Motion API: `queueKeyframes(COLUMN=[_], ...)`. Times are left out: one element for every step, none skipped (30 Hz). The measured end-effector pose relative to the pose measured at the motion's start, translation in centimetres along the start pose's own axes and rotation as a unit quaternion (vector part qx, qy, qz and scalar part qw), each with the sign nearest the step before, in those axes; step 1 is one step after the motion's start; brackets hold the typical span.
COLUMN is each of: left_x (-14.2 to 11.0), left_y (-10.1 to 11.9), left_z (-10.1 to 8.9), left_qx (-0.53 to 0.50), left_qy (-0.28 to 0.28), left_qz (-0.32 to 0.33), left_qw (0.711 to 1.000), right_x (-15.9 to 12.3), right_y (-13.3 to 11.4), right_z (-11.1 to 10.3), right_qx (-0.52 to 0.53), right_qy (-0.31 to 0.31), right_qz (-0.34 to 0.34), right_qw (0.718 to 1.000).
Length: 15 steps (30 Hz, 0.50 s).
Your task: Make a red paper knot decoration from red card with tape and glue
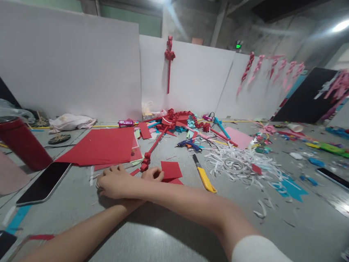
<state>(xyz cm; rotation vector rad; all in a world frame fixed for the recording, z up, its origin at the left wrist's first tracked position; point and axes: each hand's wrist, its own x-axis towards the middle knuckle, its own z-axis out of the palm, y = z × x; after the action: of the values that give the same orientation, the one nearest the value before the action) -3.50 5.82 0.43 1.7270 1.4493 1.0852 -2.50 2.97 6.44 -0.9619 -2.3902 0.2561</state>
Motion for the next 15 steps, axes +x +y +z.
queueKeyframes(left_x=[0.2,0.3,0.3,0.4,0.4,0.4,0.5,0.5,0.6,0.6,0.6,0.6,0.6,0.6,0.6], left_y=[-0.1,-0.3,-0.4,-0.5,-0.7,-0.8,-0.9,-1.0,-1.1,-1.1,-1.2,-1.2,-1.3,-1.3,-1.3], left_z=[0.2,0.5,0.6,0.7,0.8,0.8,0.8,0.8,0.8,0.8,0.7,0.7,0.7,0.7,0.7], left_qx=[0.006,0.01,0.012,0.015,0.017,0.02,0.023,0.026,0.03,0.033,0.037,0.04,0.043,0.046,0.048], left_qy=[-0.001,-0.002,-0.002,-0.004,-0.006,-0.008,-0.012,-0.014,-0.017,-0.018,-0.019,-0.019,-0.019,-0.019,-0.018], left_qz=[0.01,0.019,0.026,0.032,0.036,0.039,0.041,0.042,0.042,0.043,0.044,0.045,0.046,0.047,0.047], left_qw=[1.0,1.0,1.0,0.999,0.999,0.999,0.999,0.999,0.999,0.998,0.998,0.998,0.998,0.998,0.998], right_x=[0.0,-0.1,-0.2,-0.3,-0.4,-0.5,-0.6,-0.6,-0.6,-0.5,-0.4,-0.2,0.0,0.2,0.4], right_y=[0.1,0.2,0.2,0.2,0.1,-0.1,-0.4,-0.7,-1.0,-1.4,-1.7,-2.1,-2.4,-2.8,-3.1], right_z=[0.0,-0.1,-0.3,-0.6,-0.9,-1.3,-1.7,-2.1,-2.4,-2.6,-2.7,-2.8,-2.8,-2.7,-2.6], right_qx=[0.004,0.017,0.036,0.062,0.098,0.139,0.179,0.214,0.238,0.253,0.261,0.266,0.274,0.283,0.292], right_qy=[0.016,0.027,0.03,0.025,0.009,-0.015,-0.042,-0.066,-0.084,-0.094,-0.1,-0.102,-0.105,-0.108,-0.111], right_qz=[0.015,0.022,0.025,0.027,0.029,0.031,0.031,0.03,0.027,0.025,0.023,0.021,0.019,0.016,0.012], right_qw=[1.0,0.999,0.999,0.997,0.995,0.99,0.982,0.974,0.967,0.963,0.96,0.958,0.956,0.953,0.95])
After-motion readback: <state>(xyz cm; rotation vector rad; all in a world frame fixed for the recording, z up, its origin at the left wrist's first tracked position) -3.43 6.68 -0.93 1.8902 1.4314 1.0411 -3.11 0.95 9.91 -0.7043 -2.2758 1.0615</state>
